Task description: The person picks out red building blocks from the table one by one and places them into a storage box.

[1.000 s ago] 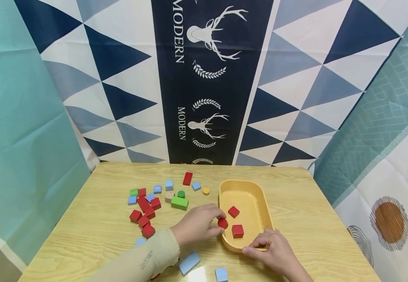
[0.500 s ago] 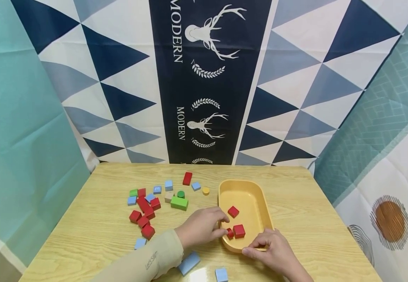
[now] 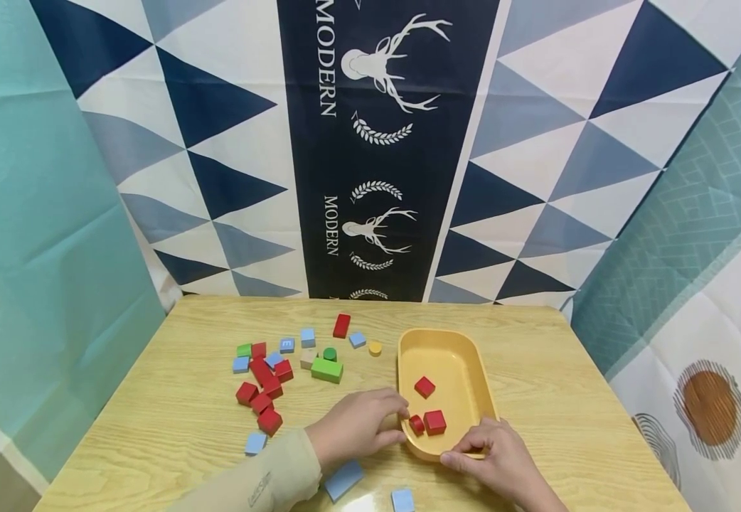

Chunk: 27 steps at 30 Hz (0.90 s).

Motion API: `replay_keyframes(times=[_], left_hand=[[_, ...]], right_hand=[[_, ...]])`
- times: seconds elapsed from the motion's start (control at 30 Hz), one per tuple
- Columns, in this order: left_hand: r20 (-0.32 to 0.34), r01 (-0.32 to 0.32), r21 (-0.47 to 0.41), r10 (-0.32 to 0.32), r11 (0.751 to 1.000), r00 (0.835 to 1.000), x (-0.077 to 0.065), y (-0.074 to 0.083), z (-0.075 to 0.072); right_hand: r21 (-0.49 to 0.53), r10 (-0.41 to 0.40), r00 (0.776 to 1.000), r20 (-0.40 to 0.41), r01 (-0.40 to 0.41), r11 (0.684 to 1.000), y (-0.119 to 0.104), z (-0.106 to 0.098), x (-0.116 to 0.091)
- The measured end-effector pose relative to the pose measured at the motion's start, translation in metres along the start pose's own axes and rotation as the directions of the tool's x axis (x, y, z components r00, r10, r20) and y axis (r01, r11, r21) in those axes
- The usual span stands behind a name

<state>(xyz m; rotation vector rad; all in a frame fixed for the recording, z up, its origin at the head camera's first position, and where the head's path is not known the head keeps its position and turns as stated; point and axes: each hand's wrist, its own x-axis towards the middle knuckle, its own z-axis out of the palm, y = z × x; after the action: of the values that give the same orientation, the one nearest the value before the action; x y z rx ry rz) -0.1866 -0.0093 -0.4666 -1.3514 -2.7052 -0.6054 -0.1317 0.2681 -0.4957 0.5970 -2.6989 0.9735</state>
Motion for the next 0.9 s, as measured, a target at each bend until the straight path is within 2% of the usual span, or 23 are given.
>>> replay_keyframes(times=[0.33, 0.63, 0.77, 0.9], left_hand=[[0.040, 0.044, -0.036, -0.043, 0.998, 0.998, -0.010, 0.003, -0.001], [0.052, 0.041, -0.056, -0.038, 0.998, 0.998, -0.026, 0.002, -0.006], [0.047, 0.079, -0.062, -0.076, 0.995, 0.996, -0.038, 0.002, -0.013], [0.005, 0.142, -0.060, -0.142, 0.988, 0.990, -0.053, 0.003, -0.025]], right_hand=[[0.008, -0.005, 1.000, 0.020, 0.005, 1.000, 0.001, 0.005, 0.000], [0.007, -0.126, 0.992, -0.012, 0.126, 0.992, -0.004, 0.008, 0.001], [0.009, -0.133, 0.991, -0.018, 0.133, 0.991, -0.005, 0.009, 0.002], [0.008, -0.129, 0.991, -0.025, 0.130, 0.992, -0.005, 0.008, 0.002]])
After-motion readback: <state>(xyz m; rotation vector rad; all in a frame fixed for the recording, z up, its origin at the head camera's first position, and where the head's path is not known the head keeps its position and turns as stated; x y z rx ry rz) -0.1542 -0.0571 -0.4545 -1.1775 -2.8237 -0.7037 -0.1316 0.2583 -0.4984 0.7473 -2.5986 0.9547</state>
